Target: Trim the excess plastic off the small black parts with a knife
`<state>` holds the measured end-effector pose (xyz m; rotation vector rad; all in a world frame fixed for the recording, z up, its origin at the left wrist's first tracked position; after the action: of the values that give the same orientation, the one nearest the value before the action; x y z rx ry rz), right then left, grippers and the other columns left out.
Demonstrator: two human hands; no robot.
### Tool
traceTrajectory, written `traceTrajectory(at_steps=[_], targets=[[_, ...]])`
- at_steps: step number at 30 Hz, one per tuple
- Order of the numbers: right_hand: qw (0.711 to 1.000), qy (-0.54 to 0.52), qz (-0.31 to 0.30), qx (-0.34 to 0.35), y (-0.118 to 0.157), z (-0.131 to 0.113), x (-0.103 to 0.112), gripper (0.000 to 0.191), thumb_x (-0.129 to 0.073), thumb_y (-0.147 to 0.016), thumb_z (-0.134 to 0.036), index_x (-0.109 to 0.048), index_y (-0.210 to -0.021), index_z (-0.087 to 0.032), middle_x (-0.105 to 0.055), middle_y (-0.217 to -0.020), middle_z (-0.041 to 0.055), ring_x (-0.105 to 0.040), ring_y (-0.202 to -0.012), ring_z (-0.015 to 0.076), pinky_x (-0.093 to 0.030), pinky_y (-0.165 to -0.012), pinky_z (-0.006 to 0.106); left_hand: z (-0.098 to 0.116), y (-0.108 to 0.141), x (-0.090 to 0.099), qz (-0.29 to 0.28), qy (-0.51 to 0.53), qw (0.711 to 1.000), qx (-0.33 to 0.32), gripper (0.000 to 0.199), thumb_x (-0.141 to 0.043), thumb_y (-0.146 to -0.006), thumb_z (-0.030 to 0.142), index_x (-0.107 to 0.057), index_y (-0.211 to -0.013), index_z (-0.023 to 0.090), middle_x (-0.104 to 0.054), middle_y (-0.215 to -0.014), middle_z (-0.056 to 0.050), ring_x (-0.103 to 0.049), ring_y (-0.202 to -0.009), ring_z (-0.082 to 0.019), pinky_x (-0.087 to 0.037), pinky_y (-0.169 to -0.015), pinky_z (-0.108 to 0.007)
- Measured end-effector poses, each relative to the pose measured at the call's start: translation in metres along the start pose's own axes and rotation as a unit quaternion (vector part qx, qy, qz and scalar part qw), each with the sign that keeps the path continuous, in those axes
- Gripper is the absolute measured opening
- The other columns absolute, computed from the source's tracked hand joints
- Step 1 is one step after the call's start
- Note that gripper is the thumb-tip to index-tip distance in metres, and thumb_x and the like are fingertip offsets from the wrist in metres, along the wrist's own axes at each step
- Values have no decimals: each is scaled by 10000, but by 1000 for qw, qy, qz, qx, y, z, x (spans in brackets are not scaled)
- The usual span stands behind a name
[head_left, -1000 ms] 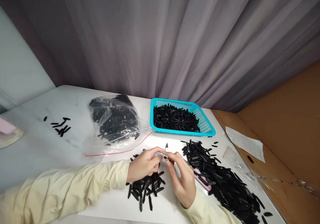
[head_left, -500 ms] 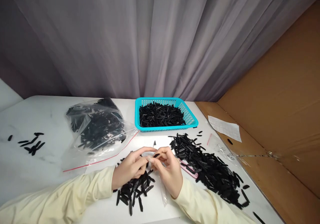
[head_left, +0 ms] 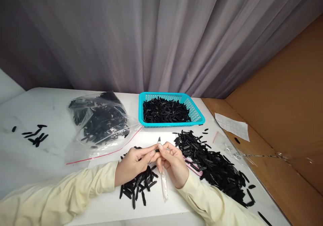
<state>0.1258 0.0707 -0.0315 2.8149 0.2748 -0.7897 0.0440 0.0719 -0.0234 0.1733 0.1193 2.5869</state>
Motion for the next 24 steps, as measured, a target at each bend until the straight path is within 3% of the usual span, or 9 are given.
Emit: traceTrajectory(at_steps=[4, 12, 20, 24], targets=[[999, -28, -22, -20, -1, 1, -3, 248, -637, -767, -343, -502, -689, -151, -678, -664, 56, -486, -370, 76, -345, -350, 174, -3, -1, 3, 11, 15, 1000, 20, 608, -430, -853, 419, -431, -1295, 3, -247, -402, 95, -224, -371, -61, -185, -369, -199], [996, -59, -56, -29, 0, 3, -10, 143, -595, -777, -257, -484, -815, -175, -685, -679, 62, -482, -448, 99, -386, -443, 206, -2, -1, 6, 16, 46, 998, 46, 550, -412, -856, 458, -515, -1237, 76, -288, -451, 85, -223, -378, -51, -192, -373, -184], [994, -74, -73, -30, 0, 3, -16, 169, -578, -810, -261, -430, -794, -180, -692, -677, 77, -515, -505, 99, -410, -537, 214, 2, 0, 13, 56, -20, 998, 17, 538, -390, -858, 450, -597, -1127, 32, -273, -412, 86, -211, -374, -55, -199, -373, -189], [994, -69, -66, -61, -3, 11, -12, 242, -512, -853, -373, -481, -760, -152, -671, -573, 79, -534, -447, 110, -400, -482, 204, 9, 4, 17, 84, -47, 995, -21, 505, -380, -871, 410, -610, -1108, 27, -283, -379, 88, -250, -361, -57, -257, -397, -189]])
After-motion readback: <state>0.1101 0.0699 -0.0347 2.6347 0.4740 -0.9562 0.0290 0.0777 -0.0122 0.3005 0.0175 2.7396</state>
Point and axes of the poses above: each hand's wrist, its own y-axis away from the middle knuckle, its own x-axis out of the back of the hand, z = x × y, the point moved 9 cm from there along -y, towards the middle knuckle
